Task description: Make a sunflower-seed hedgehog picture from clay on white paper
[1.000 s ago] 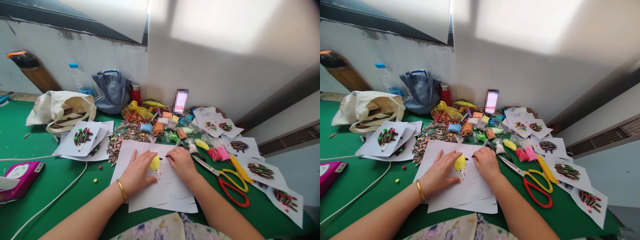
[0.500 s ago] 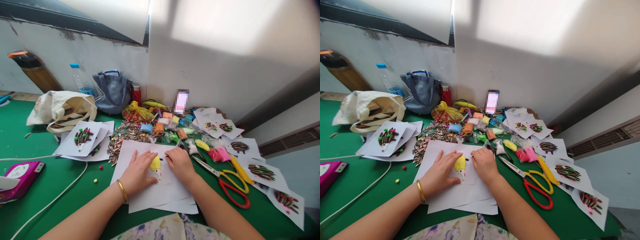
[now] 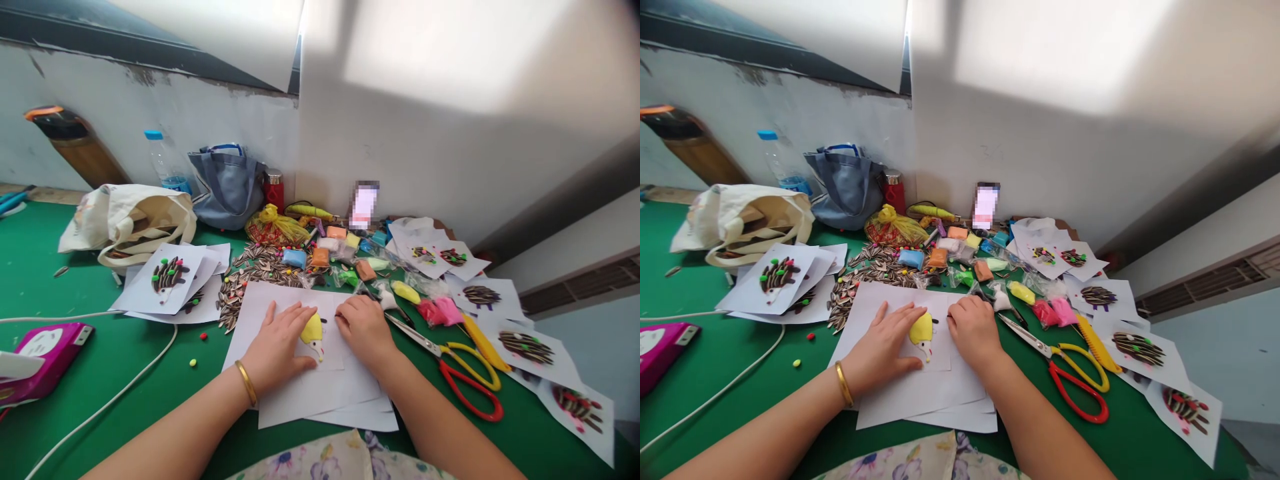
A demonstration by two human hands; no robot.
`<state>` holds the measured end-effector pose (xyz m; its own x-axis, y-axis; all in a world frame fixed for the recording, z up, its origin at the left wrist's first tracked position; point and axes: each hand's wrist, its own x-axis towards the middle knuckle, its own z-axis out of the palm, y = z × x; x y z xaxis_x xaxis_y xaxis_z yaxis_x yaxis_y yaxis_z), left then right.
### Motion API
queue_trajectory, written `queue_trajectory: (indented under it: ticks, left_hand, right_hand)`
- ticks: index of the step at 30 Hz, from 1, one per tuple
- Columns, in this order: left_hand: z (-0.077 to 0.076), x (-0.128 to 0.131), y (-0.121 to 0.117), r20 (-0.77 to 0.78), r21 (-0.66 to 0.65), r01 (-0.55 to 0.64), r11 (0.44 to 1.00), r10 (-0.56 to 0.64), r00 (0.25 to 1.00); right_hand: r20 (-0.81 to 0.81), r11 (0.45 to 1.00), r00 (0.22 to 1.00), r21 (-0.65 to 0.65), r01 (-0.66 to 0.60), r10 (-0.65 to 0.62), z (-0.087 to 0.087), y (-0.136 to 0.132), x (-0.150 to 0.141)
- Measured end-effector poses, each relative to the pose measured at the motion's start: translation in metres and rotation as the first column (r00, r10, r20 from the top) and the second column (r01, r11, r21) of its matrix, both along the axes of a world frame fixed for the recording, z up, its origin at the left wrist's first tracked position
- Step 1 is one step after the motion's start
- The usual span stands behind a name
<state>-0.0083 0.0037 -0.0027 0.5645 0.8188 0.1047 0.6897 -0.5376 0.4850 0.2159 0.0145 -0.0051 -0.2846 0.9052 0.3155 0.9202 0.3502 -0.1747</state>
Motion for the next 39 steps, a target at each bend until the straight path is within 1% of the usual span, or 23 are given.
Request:
queue_trajectory:
  ticks: [3, 7, 14, 17, 20, 25, 30, 33, 36, 39]
  left_hand:
    - [0.001, 0.000, 0.000, -0.008, -0.002, -0.006, 1.000, 0.006, 1.000]
    - [0.000, 0.000, 0.000, 0.001, 0.012, -0.002, 1.000, 0.002, 1.000]
    - [0.000, 0.000, 0.000, 0.020, 0.031, -0.005, 1.000, 0.004, 1.000]
    - [0.001, 0.000, 0.000, 0.010, 0.023, -0.004, 1.000, 0.004, 1.000]
    - [0.001, 0.000, 0.000, -0.001, 0.011, -0.002, 1.000, 0.002, 1.000]
    - [0.000, 0.000, 0.001, -0.005, 0.016, 0.000, 1.000, 0.000, 1.000]
    - [0.001, 0.000, 0.001, -0.014, 0.007, 0.002, 1.000, -0.002, 1.000]
    - [0.001, 0.000, 0.001, -0.025, 0.004, -0.002, 1.000, 0.002, 1.000]
    - [0.002, 0.000, 0.001, -0.039, -0.006, -0.007, 1.000, 0.007, 0.999]
    - [0.001, 0.000, 0.001, -0.045, -0.007, -0.005, 1.000, 0.004, 0.999]
  right_hand:
    - [-0.033, 1.000, 0.999, 0.000, -0.015, 0.015, 0.000, 0.001, -0.002]
    - [-0.037, 1.000, 0.999, -0.012, -0.028, 0.027, -0.004, 0.004, -0.005]
    - [-0.089, 0.999, 0.995, 0.006, -0.053, 0.053, -0.001, -0.004, 0.004]
    - [-0.075, 0.998, 0.995, 0.003, -0.061, 0.061, 0.000, -0.008, 0.006]
    - [-0.030, 0.997, 0.997, -0.027, -0.076, 0.075, -0.002, -0.009, 0.003]
    - [0.022, 0.998, 0.999, -0.055, -0.029, 0.030, -0.005, -0.006, 0.001]
    - [0.061, 0.996, 0.997, -0.076, -0.035, 0.039, -0.002, -0.007, 0.002]
    - [0.080, 0.994, 0.997, -0.108, -0.002, 0.011, -0.002, -0.007, 0.000]
    - [0.071, 0.992, 0.997, -0.124, 0.015, -0.007, -0.001, -0.006, -0.001]
    - [0.038, 0.994, 0.999, -0.111, 0.014, -0.010, 0.001, -0.006, 0.001]
